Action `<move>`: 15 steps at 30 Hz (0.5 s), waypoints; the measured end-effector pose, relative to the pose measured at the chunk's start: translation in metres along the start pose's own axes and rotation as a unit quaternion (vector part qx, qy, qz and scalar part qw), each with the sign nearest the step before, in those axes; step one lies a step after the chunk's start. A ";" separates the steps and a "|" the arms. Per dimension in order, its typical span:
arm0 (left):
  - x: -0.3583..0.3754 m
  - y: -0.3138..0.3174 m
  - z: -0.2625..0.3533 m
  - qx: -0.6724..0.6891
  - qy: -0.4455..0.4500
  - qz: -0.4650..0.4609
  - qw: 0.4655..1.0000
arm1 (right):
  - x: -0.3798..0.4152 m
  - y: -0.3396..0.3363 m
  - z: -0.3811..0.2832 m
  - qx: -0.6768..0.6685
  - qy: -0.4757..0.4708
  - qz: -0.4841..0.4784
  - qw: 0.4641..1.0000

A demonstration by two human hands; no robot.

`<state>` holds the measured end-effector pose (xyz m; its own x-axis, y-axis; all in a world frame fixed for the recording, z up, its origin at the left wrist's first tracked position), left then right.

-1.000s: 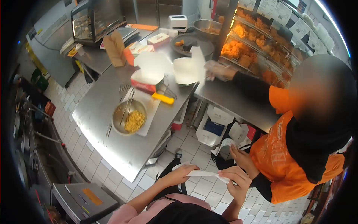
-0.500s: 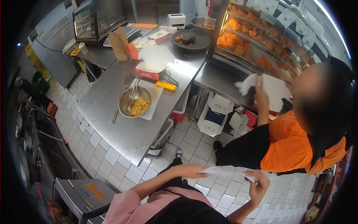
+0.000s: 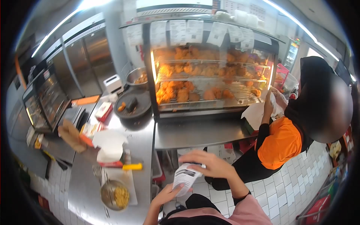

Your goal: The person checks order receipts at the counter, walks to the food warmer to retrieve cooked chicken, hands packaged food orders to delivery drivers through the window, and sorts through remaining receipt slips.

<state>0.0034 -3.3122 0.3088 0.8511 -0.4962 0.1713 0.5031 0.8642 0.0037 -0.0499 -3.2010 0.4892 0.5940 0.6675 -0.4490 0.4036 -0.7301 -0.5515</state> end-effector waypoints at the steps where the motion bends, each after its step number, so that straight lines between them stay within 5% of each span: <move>1: -0.010 -0.014 0.004 -0.011 0.013 0.029 0.999 | -0.016 -0.022 0.008 0.036 -0.012 0.027 0.999; 6: -0.061 -0.074 -0.008 0.129 0.009 0.128 0.983 | -0.074 -0.211 0.071 0.264 -0.008 0.315 0.912; 9: -0.093 -0.109 -0.025 0.137 0.012 0.175 0.975 | -0.098 -0.339 0.095 0.476 -0.080 0.434 0.761; 10: -0.101 -0.124 -0.035 0.159 0.002 0.209 0.965 | -0.104 -0.384 0.107 0.439 -0.091 0.481 0.754; 11: -0.111 -0.136 -0.039 0.180 -0.010 0.243 0.953 | -0.115 -0.420 0.113 0.499 -0.120 0.481 0.710; 15: -0.133 -0.159 -0.030 0.183 -0.108 0.360 0.909 | -0.160 -0.536 0.149 0.522 -0.080 0.451 0.719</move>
<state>-0.1853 -3.3862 0.2563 0.8705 0.2012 0.4492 -0.2888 0.9478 0.1351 -0.4646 -2.8947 0.7518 0.1655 0.0598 -0.9844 -0.8883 -0.4245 -0.1752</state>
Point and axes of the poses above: each hand's wrist, its own x-axis away from the middle knuckle, its own y-axis out of the palm, z = x × y, the point moved 8 cm from there along -x, towards the middle knuckle, and after that the axes turned 1 degree about -z, right-handed, at the moved point
